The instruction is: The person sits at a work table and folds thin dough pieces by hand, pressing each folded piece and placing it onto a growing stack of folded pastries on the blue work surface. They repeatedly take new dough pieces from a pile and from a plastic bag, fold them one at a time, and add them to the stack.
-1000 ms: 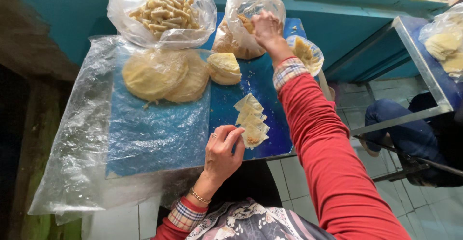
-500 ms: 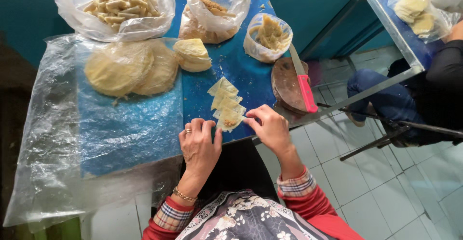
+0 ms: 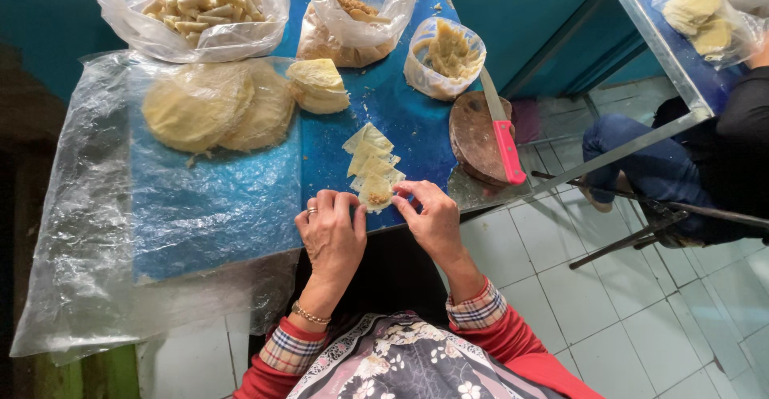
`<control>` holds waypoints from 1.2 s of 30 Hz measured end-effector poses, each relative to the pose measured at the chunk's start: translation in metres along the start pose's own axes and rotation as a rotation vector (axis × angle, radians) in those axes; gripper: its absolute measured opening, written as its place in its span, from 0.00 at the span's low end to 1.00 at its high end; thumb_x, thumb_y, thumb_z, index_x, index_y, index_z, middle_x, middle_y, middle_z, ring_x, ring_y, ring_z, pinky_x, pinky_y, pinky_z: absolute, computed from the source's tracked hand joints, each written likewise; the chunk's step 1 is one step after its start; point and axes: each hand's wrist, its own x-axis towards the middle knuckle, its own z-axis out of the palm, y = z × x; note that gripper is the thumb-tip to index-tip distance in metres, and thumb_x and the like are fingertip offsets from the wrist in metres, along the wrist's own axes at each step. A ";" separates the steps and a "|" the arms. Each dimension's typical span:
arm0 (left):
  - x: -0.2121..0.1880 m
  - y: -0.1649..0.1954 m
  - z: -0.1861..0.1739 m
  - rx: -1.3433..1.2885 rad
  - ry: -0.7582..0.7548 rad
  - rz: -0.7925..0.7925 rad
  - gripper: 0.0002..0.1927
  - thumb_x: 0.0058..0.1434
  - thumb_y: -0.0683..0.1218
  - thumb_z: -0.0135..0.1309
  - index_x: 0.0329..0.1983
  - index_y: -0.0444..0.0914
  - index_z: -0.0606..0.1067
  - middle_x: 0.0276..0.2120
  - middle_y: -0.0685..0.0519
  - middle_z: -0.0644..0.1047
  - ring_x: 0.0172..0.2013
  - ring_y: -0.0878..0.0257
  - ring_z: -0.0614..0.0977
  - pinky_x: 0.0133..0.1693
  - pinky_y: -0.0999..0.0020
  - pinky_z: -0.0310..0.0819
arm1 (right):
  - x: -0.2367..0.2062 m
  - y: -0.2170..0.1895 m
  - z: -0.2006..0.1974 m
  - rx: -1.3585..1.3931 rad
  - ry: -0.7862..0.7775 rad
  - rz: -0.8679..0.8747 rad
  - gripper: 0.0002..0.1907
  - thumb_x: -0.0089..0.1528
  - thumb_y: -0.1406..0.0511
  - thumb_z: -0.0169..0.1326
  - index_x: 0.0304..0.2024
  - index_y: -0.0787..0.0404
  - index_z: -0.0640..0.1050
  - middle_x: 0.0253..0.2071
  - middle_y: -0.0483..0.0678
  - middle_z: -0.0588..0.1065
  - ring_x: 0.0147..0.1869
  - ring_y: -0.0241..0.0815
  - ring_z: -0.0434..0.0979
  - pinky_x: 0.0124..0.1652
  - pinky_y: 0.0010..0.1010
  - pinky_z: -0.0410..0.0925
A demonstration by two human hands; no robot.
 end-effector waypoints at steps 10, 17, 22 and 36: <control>0.011 0.003 0.007 -0.155 -0.033 0.044 0.05 0.61 0.43 0.58 0.38 0.41 0.74 0.35 0.54 0.78 0.39 0.54 0.80 0.43 0.57 0.66 | 0.002 -0.002 -0.001 -0.116 0.032 -0.250 0.06 0.59 0.68 0.63 0.40 0.58 0.83 0.40 0.46 0.80 0.43 0.47 0.79 0.42 0.35 0.72; 0.012 0.006 0.014 -0.270 -0.022 0.190 0.08 0.62 0.41 0.58 0.44 0.39 0.75 0.38 0.52 0.79 0.41 0.54 0.80 0.47 0.58 0.68 | 0.008 0.004 -0.008 -0.146 -0.038 -0.349 0.08 0.58 0.65 0.64 0.41 0.57 0.82 0.41 0.45 0.79 0.43 0.47 0.78 0.42 0.37 0.71; 0.015 0.002 0.013 -0.196 -0.073 0.298 0.07 0.60 0.42 0.60 0.41 0.39 0.75 0.37 0.53 0.79 0.41 0.54 0.80 0.47 0.57 0.69 | 0.015 0.010 -0.012 -0.237 -0.097 -0.452 0.11 0.58 0.62 0.64 0.42 0.56 0.82 0.40 0.43 0.79 0.41 0.45 0.78 0.37 0.37 0.68; 0.032 -0.011 0.022 -0.248 -0.129 0.149 0.03 0.59 0.40 0.59 0.33 0.39 0.76 0.32 0.47 0.76 0.37 0.48 0.79 0.38 0.55 0.74 | 0.053 0.015 0.000 0.122 -0.404 -0.023 0.07 0.58 0.66 0.64 0.36 0.60 0.79 0.35 0.46 0.75 0.33 0.47 0.76 0.34 0.36 0.70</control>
